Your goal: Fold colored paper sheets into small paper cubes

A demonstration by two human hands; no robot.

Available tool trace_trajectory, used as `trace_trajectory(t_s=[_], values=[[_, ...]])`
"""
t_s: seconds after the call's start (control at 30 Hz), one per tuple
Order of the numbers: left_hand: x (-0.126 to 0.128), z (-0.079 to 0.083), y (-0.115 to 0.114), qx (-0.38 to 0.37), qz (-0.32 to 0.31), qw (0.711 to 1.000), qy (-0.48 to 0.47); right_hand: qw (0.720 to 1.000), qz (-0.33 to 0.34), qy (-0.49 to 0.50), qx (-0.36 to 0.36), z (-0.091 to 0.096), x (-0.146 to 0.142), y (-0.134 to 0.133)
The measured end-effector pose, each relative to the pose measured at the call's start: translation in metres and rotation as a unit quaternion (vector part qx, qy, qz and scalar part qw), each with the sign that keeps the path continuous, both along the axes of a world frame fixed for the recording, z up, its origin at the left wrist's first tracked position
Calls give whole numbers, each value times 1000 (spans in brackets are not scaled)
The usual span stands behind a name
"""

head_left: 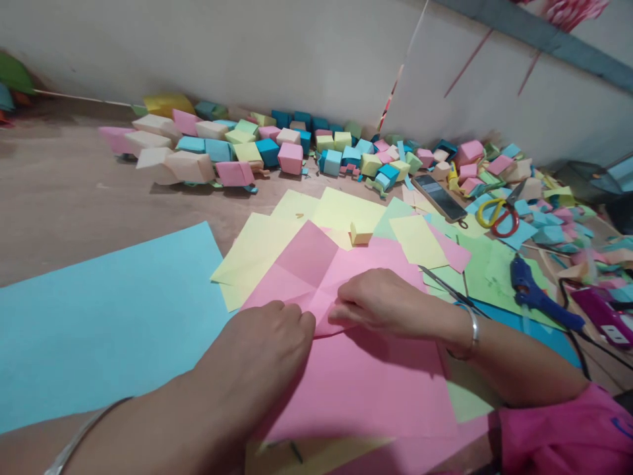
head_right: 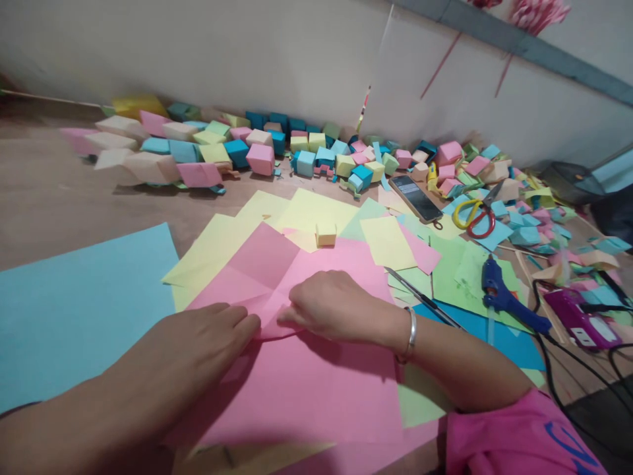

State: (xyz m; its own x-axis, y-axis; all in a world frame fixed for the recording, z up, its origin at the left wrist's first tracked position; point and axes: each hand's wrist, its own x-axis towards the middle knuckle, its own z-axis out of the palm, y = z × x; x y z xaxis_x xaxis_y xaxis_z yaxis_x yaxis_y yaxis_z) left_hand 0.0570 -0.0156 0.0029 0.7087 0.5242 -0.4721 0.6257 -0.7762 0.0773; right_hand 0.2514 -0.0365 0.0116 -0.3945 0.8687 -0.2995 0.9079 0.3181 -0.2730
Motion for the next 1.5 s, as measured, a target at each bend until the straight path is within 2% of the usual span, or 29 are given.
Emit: trace_trajectory(t_s=[0.03,0.1,0.17,0.2,0.23,0.33,0.43,0.5,0.63,0.73,0.77,0.83,0.87,0.97,1.07,1.17,1.3,1.4,1.5], values=[[0,-1,0,-1,-1,1000,1,999,-25,-8,33,2,3,3],[1,-2,-1,-10,-3,1000,2,985,-83,-25,152,2,11,11],[3,-1,-1,-23,-4,1000,-4,950,-102,-40,292,-2,23,23],[3,0,-1,-33,-4,999,-4,938,-94,-51,330,-6,30,29],[5,1,-1,-43,-4,999,-1,933,-88,-59,344,-11,36,35],[8,7,0,-68,2,997,20,942,-113,-42,315,-29,52,50],[9,9,2,-63,2,998,12,915,-174,-10,365,-41,59,59],[7,9,3,-41,-12,999,-1,897,-187,-2,400,-45,61,62],[3,6,5,27,-30,998,-46,904,-179,39,386,-38,60,60],[-1,3,9,47,-18,993,-106,894,-183,79,401,-15,49,44],[-2,1,12,42,-8,991,-125,903,-162,93,386,-6,43,36],[-4,-3,18,17,15,987,-157,943,-83,113,301,14,28,17],[-4,-5,21,-1,25,986,-166,955,-46,109,273,22,21,7],[-5,-7,31,-51,44,982,-178,968,55,39,243,37,6,-17],[-4,-5,35,-78,63,979,-175,969,100,-19,224,33,3,-23],[-2,0,34,-86,69,980,-166,983,121,9,138,18,6,-12],[-4,4,18,-36,30,988,-147,997,41,48,36,-1,8,5],[-8,3,0,-20,-47,996,-73,998,12,50,43,-10,4,7],[-14,-4,-16,26,-79,995,-59,995,20,33,88,-15,-1,2]])
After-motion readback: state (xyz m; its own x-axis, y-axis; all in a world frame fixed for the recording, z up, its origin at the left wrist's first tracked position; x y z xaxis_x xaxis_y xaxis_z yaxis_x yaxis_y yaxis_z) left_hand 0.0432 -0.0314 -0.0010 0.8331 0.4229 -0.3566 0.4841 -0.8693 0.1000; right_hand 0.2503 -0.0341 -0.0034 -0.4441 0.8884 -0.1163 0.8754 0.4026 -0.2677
